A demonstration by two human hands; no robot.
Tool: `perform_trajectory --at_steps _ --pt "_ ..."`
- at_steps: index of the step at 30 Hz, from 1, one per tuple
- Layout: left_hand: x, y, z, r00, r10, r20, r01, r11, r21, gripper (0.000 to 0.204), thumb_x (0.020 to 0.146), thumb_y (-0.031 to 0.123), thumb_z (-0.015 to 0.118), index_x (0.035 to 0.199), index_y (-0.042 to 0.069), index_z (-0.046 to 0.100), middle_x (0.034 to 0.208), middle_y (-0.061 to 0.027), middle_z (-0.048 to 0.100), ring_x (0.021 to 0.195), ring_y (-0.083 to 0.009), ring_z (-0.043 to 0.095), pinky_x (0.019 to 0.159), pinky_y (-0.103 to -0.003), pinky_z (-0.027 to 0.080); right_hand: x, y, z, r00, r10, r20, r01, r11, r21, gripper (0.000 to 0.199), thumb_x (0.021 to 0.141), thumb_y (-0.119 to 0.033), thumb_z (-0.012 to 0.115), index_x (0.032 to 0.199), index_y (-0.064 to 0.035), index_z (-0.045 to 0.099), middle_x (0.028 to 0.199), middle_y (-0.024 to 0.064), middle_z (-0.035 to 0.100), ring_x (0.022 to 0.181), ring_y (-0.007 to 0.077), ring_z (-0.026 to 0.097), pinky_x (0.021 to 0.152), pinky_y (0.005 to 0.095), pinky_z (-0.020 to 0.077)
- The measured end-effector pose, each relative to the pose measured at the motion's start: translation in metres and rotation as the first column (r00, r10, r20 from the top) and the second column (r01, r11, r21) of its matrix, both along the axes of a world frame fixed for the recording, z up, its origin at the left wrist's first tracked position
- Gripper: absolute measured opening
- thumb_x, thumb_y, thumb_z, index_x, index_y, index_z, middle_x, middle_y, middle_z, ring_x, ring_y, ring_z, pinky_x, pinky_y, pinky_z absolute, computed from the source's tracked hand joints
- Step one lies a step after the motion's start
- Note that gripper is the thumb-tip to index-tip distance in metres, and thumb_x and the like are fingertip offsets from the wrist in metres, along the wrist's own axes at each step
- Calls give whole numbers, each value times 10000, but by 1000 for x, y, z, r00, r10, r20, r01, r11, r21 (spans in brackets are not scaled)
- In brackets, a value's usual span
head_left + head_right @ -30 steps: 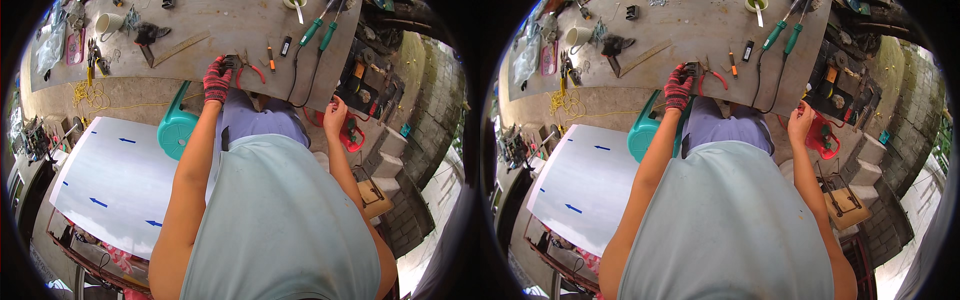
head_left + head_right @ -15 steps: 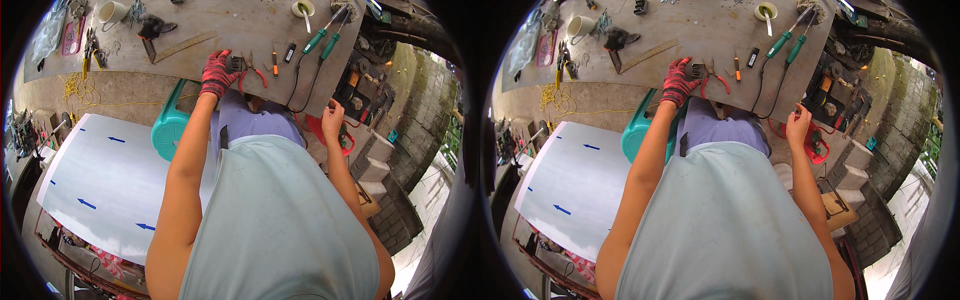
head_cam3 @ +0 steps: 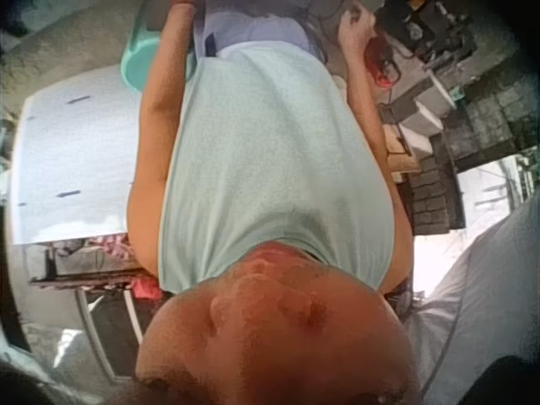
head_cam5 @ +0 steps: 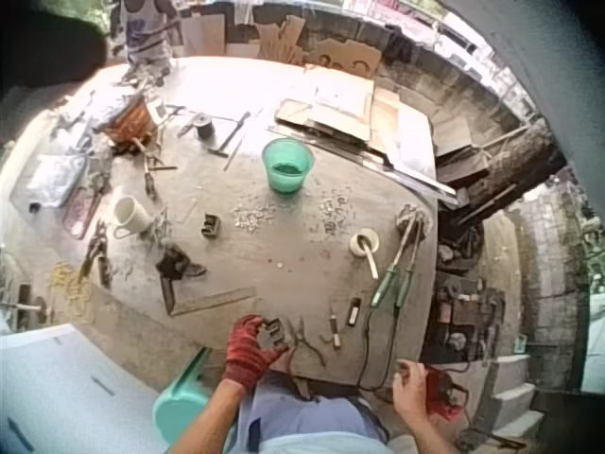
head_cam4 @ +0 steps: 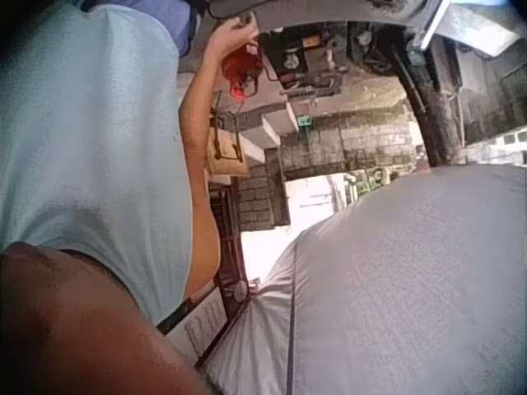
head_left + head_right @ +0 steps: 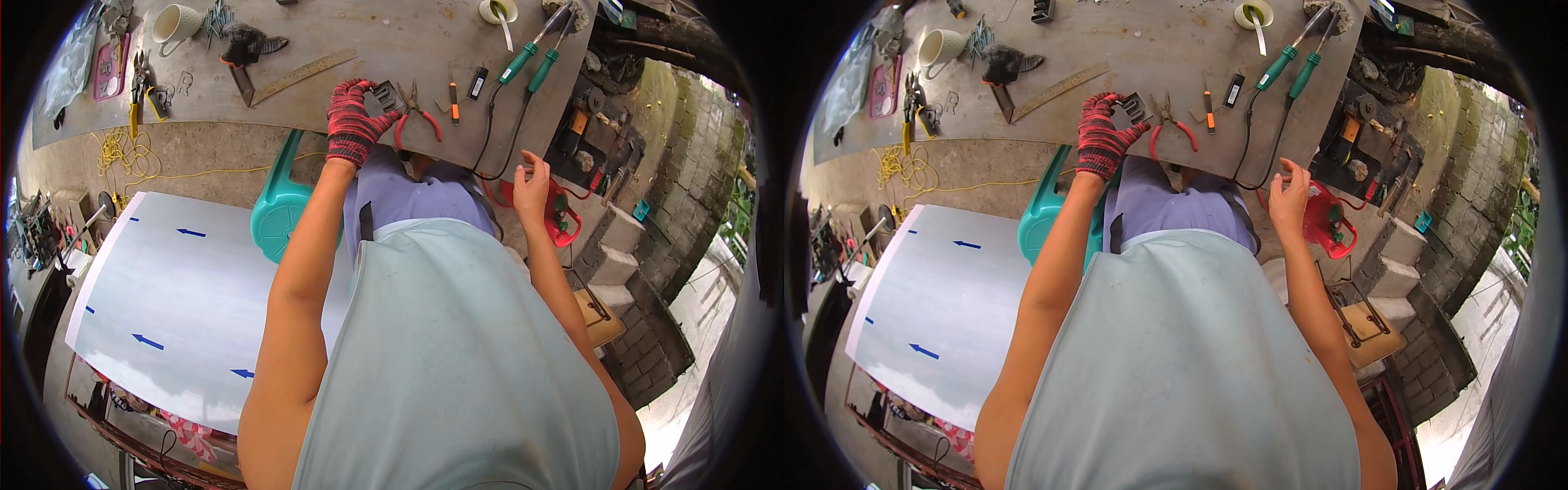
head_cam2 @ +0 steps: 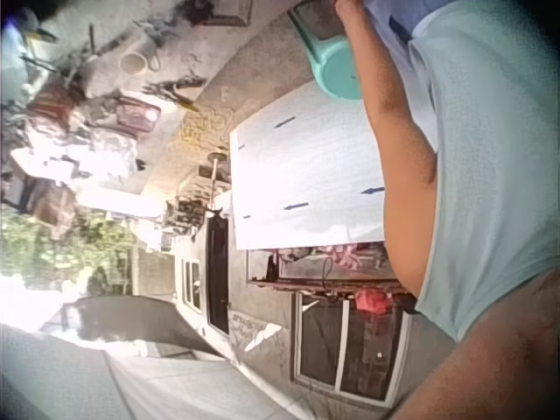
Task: Assembling or repairing electronic components on a workbench using soldering tools and pliers.
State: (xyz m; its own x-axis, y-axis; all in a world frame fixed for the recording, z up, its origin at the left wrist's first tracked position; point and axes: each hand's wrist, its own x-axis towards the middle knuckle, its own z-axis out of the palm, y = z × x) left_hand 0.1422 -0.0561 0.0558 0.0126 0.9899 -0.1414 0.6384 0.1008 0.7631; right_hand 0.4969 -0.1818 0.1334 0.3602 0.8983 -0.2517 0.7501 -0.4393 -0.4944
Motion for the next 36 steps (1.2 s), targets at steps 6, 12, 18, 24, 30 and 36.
perform_trajectory --at_steps 6,12,18,24,30,36 --pt "-13 1 15 998 58 -31 -56 996 73 734 554 370 971 1161 94 665 1243 -159 631 1179 -347 585 1016 -466 486 -18 10 4 999 27 -19 -27 1000 5 325 942 -64 617 1266 -46 649 1183 123 615 921 192 647 776 317 523" --pt "-18 -13 1 930 167 -326 -125 981 145 772 534 478 958 1144 121 648 1266 -133 627 1220 -343 556 1052 -504 416 -24 7 2 999 8 -34 -9 1000 -22 322 947 -63 612 1266 -43 649 1188 125 618 915 194 645 776 319 523" --pt "-3 -23 -38 858 393 -332 -378 919 109 854 479 564 964 1148 130 658 1349 -138 587 1305 -335 499 1111 -511 366 -42 8 5 998 6 -69 -11 998 -67 319 937 -49 609 1254 -33 647 1174 121 596 905 200 636 820 337 517" --pt "1 -22 -31 888 358 -290 -347 933 90 879 490 553 960 1184 138 617 1398 -153 527 1323 -357 468 1119 -532 332 -42 3 4 998 36 -46 -39 997 -62 311 933 -43 613 1241 -38 658 1158 115 602 903 194 634 769 320 520" --pt "-21 -31 -33 914 267 -306 -278 961 10 780 534 543 944 1136 139 657 1400 -154 536 1341 -351 464 1134 -531 317 -47 6 4 998 38 -52 -41 998 -50 310 930 -33 610 1236 -38 663 1151 107 601 885 181 622 745 310 516" --pt "-9 -23 -29 913 252 -319 -273 962 -21 717 590 562 910 1120 132 690 1393 -155 544 1351 -343 456 1132 -534 313 -57 14 5 994 40 -98 -44 998 -41 304 927 -24 608 1225 -33 668 1144 104 600 858 168 614 726 298 506"
